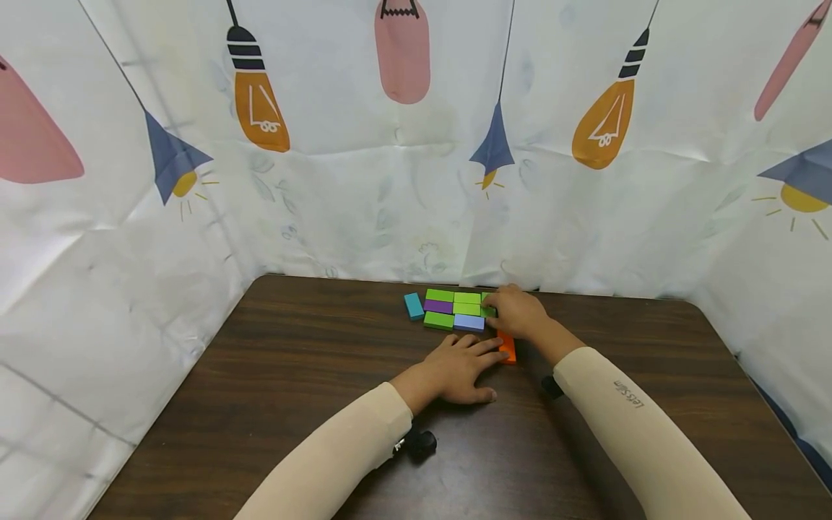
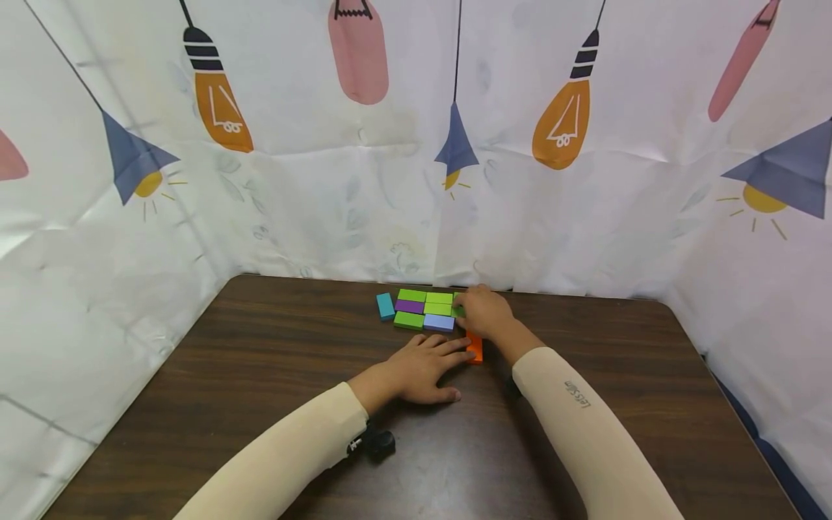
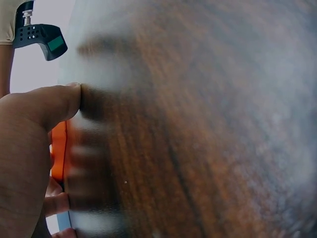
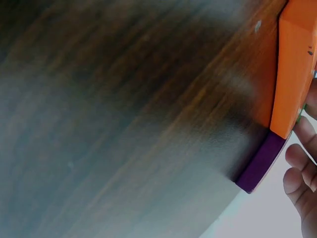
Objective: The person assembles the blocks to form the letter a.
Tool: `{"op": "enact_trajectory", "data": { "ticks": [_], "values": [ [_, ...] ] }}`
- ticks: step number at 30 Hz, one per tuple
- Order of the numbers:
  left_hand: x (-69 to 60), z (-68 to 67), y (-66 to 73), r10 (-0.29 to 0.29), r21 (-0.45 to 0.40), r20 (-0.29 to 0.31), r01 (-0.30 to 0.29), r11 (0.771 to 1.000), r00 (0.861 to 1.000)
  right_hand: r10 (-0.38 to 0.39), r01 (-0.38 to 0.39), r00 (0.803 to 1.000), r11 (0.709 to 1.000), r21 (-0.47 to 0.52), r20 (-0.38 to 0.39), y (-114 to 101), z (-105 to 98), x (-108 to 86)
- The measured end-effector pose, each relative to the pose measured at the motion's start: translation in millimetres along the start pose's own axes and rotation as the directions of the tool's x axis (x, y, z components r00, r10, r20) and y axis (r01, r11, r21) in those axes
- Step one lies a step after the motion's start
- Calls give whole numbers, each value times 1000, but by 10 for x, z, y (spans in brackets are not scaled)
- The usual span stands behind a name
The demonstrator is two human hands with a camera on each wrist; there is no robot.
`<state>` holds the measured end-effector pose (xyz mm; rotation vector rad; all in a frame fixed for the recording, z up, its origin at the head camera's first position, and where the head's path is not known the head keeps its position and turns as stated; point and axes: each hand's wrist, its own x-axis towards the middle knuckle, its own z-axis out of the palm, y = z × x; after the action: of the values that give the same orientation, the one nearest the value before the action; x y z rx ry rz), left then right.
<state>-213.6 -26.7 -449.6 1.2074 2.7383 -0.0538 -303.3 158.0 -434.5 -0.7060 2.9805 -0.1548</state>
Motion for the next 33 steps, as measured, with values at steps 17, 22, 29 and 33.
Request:
{"op": "enact_trajectory", "data": {
  "ticks": [17, 22, 29, 33],
  "values": [
    [32, 22, -7, 2, -39, 19, -1, 999, 1000, 5, 7, 994, 995, 103, -113, 248, -258, -316],
    [36, 56, -29, -4, -44, 25, 6, 999, 1000, -21, 30, 993, 997, 76, -119, 356, -282, -516],
    [46, 49, -25, -4, -44, 22, 5, 999, 1000, -17, 26, 994, 995, 94, -105, 451, -239, -776],
    [39, 31, -14, -5, -31, 19, 5, 1000, 1000, -12, 22, 996, 993, 114, -85, 459, -185, -909]
  ]
}}
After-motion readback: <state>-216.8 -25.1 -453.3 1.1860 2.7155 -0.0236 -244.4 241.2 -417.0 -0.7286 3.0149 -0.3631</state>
